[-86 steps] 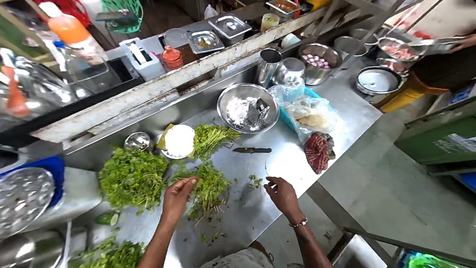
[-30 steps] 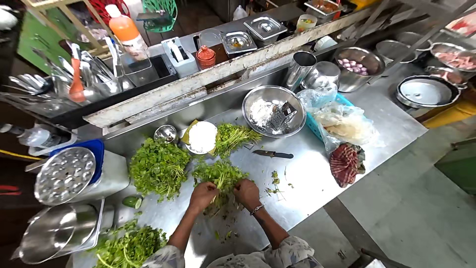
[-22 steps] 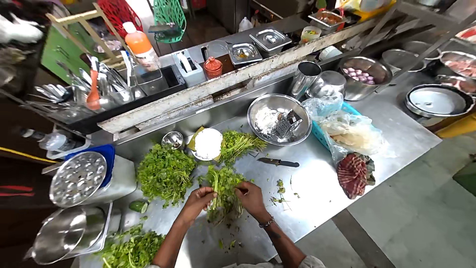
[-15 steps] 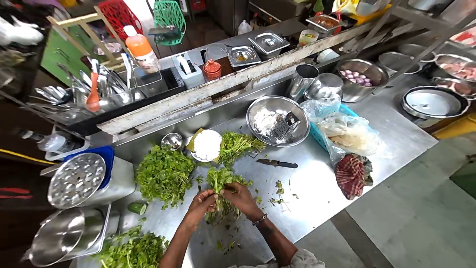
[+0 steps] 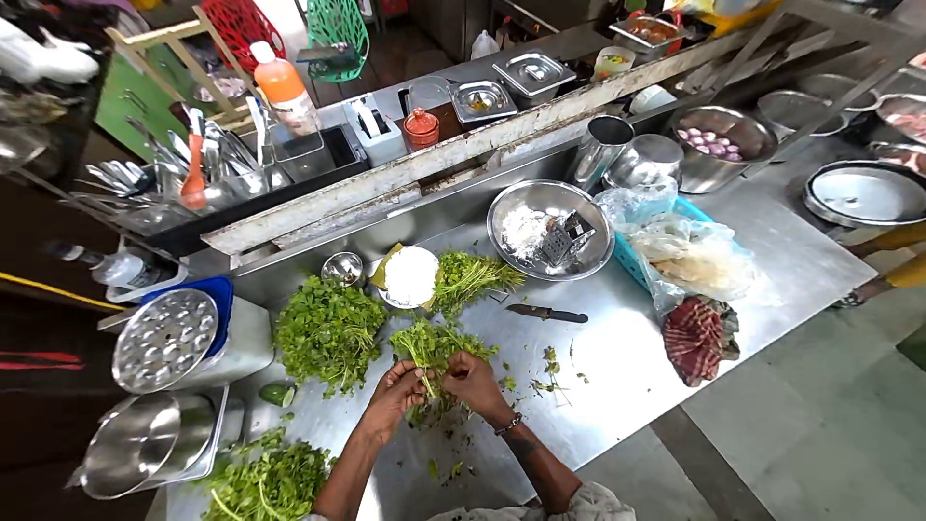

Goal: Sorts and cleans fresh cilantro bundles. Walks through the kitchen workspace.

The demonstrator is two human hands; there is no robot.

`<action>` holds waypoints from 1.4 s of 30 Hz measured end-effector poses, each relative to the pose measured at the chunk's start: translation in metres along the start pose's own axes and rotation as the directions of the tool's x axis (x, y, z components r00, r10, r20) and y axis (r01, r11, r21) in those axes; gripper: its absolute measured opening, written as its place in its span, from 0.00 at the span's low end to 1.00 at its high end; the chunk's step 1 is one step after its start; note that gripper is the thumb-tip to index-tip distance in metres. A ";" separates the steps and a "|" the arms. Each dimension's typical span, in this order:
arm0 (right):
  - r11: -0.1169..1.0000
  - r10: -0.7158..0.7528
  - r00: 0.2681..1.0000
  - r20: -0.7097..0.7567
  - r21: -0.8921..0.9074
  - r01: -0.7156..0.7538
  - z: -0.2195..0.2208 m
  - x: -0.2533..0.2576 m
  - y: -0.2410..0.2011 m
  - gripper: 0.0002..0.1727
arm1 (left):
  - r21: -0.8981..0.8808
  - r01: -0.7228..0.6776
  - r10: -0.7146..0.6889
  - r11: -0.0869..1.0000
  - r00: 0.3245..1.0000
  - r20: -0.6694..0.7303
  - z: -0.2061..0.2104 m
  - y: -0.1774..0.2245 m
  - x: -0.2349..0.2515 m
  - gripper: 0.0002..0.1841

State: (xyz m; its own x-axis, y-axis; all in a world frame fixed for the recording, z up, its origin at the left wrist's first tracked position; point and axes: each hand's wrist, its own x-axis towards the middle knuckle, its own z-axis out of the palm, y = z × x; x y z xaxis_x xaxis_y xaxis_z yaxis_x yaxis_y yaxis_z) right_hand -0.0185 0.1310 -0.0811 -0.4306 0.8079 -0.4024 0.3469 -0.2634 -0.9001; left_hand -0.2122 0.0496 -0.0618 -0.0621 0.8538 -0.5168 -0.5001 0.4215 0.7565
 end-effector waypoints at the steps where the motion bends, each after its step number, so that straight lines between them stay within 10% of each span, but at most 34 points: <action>1: 0.984 -0.005 0.999 -0.050 -0.179 -0.005 -0.003 0.003 0.001 0.16 | -0.020 -0.006 0.006 1.000 1.000 -0.005 0.002 0.001 0.000 0.10; 5: 0.820 0.022 0.989 -0.146 -0.563 -0.102 -0.021 0.010 0.002 0.16 | -0.052 -0.017 0.016 0.999 1.000 -0.022 0.006 0.007 0.000 0.11; 10: 0.946 -0.171 0.985 -0.004 -0.281 0.163 -0.020 -0.008 -0.017 0.19 | 0.084 0.003 0.009 0.996 0.989 -0.151 0.014 0.004 0.004 0.10; 15: 0.807 -0.067 0.991 0.117 -0.577 0.123 -0.007 -0.016 -0.033 0.20 | 0.386 0.044 0.036 0.922 0.980 -0.197 0.028 -0.001 0.007 0.16; 19: 0.960 -0.168 0.985 -0.045 -0.232 0.153 -0.028 -0.012 -0.018 0.16 | 0.555 0.020 0.090 0.831 0.981 -0.170 0.018 0.010 -0.008 0.17; 23: 0.941 0.123 0.992 -0.030 0.320 -0.107 -0.046 -0.004 0.009 0.13 | 0.715 0.003 0.214 0.699 0.953 -0.213 -0.005 0.011 -0.029 0.15; 28: 0.898 0.156 0.988 0.001 0.416 -0.142 -0.050 -0.011 0.014 0.13 | 0.785 -0.066 0.400 0.616 0.884 -0.240 -0.014 0.022 -0.050 0.11; 33: 0.923 0.066 0.997 -0.049 0.383 -0.042 -0.041 -0.021 0.006 0.13 | 0.956 -0.272 0.702 0.114 0.702 0.116 0.014 0.038 -0.056 0.15; 38: 0.976 -0.206 0.966 -0.158 0.031 0.214 -0.032 -0.030 -0.010 0.13 | 0.871 -0.374 0.417 -0.319 0.770 0.483 0.056 0.047 -0.024 0.21; 42: 0.951 -0.308 0.945 -0.113 -0.068 0.302 -0.033 -0.036 -0.029 0.13 | 0.817 -0.432 0.248 -0.383 0.803 0.541 0.059 0.059 0.003 0.16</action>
State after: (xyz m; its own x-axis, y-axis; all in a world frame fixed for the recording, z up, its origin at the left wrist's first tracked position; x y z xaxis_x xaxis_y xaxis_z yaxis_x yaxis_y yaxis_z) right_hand 0.0140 0.1271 -0.0355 -0.4196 0.9038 -0.0842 0.2564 0.0290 -0.9661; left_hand -0.1909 0.0953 0.0053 0.2935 0.9559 -0.0106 0.9238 -0.2807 0.2604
